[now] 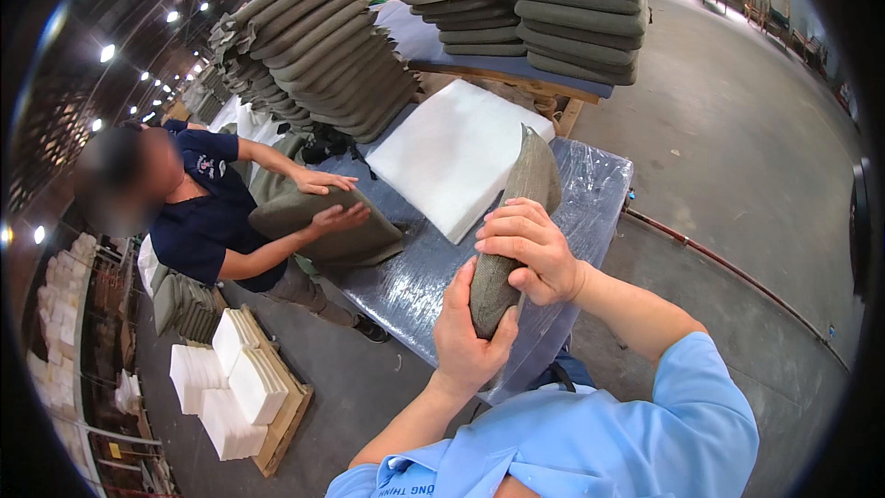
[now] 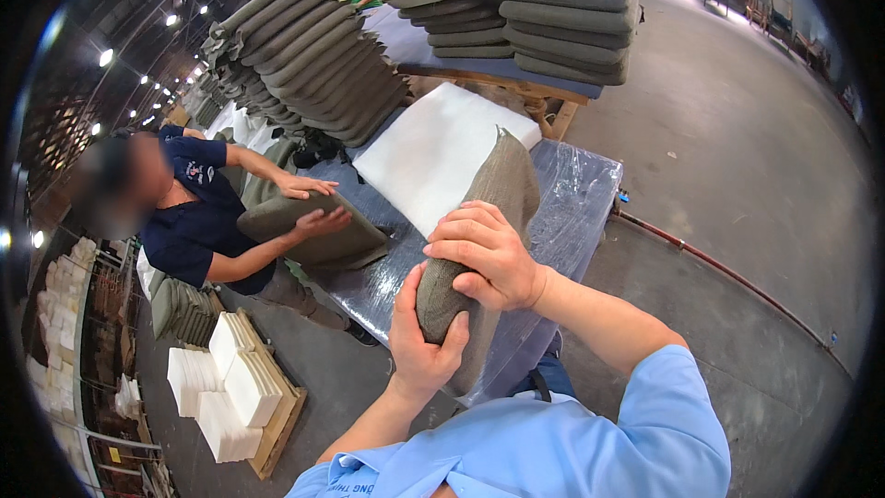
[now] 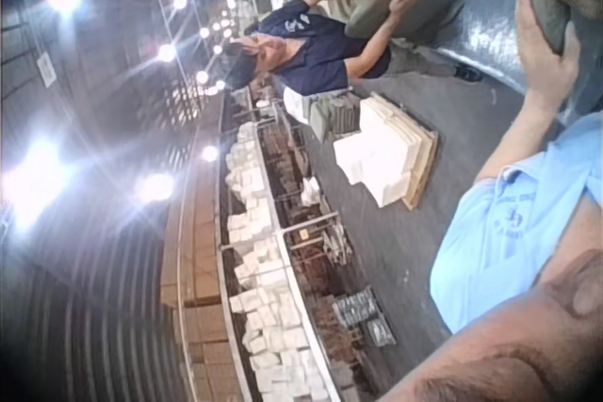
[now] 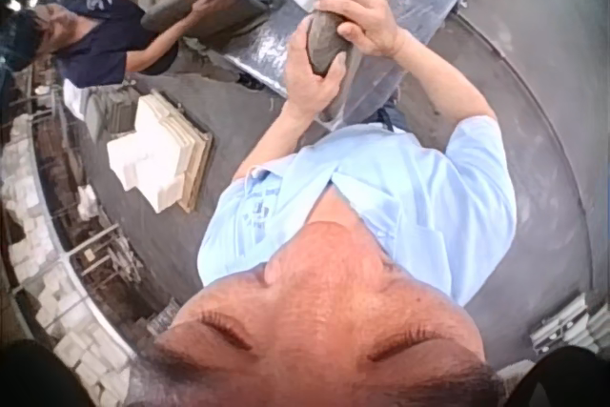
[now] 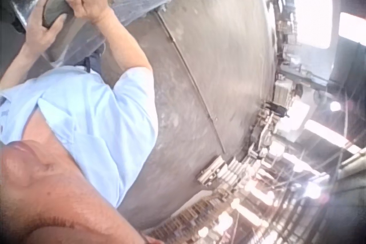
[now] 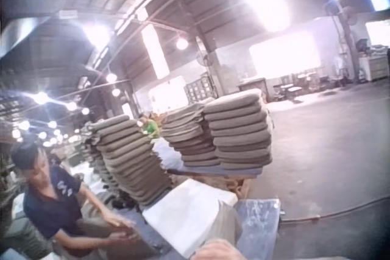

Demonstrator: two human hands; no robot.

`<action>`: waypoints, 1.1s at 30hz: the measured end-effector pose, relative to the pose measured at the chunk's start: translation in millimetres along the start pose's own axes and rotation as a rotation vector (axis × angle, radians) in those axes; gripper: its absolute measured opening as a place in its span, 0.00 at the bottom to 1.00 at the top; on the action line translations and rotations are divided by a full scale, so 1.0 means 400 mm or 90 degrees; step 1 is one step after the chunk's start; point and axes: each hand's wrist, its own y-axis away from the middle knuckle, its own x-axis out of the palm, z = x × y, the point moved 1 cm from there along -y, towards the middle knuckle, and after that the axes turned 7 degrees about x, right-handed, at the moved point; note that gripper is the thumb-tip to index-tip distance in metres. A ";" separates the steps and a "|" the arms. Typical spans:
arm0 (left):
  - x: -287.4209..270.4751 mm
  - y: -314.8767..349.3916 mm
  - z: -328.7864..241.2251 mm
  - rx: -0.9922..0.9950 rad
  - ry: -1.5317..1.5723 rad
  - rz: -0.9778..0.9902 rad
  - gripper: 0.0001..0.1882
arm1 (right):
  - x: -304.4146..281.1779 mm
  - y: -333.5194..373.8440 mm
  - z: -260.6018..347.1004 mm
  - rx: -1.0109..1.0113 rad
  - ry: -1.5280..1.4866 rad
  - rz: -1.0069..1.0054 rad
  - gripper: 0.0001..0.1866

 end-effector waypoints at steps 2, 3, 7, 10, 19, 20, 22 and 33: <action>-0.004 0.002 -0.008 -0.027 -0.024 -0.009 0.39 | 0.015 -0.003 -0.010 -0.017 -0.005 0.015 0.32; -0.006 0.002 -0.010 -0.034 -0.033 -0.014 0.37 | 0.022 -0.004 -0.013 -0.023 -0.008 0.023 0.32; -0.020 -0.004 -0.009 -0.065 -0.047 -0.043 0.31 | 0.053 -0.024 -0.012 -0.044 0.003 0.025 0.31; -0.026 0.005 0.009 -0.066 -0.055 -0.054 0.28 | 0.068 -0.040 -0.011 -0.052 0.011 0.051 0.28; -0.031 0.004 0.013 -0.055 -0.009 -0.043 0.24 | 0.054 -0.065 0.008 -0.012 0.032 0.134 0.23; -0.034 0.003 0.011 -0.054 -0.006 -0.036 0.24 | 0.051 -0.072 0.016 0.000 0.040 0.143 0.22; -0.036 0.012 0.013 -0.087 0.016 -0.027 0.22 | 0.049 -0.086 0.034 0.026 0.056 0.161 0.21; -0.111 0.035 0.011 0.052 -0.162 -0.105 0.26 | 0.141 -0.081 0.096 0.140 0.056 0.102 0.18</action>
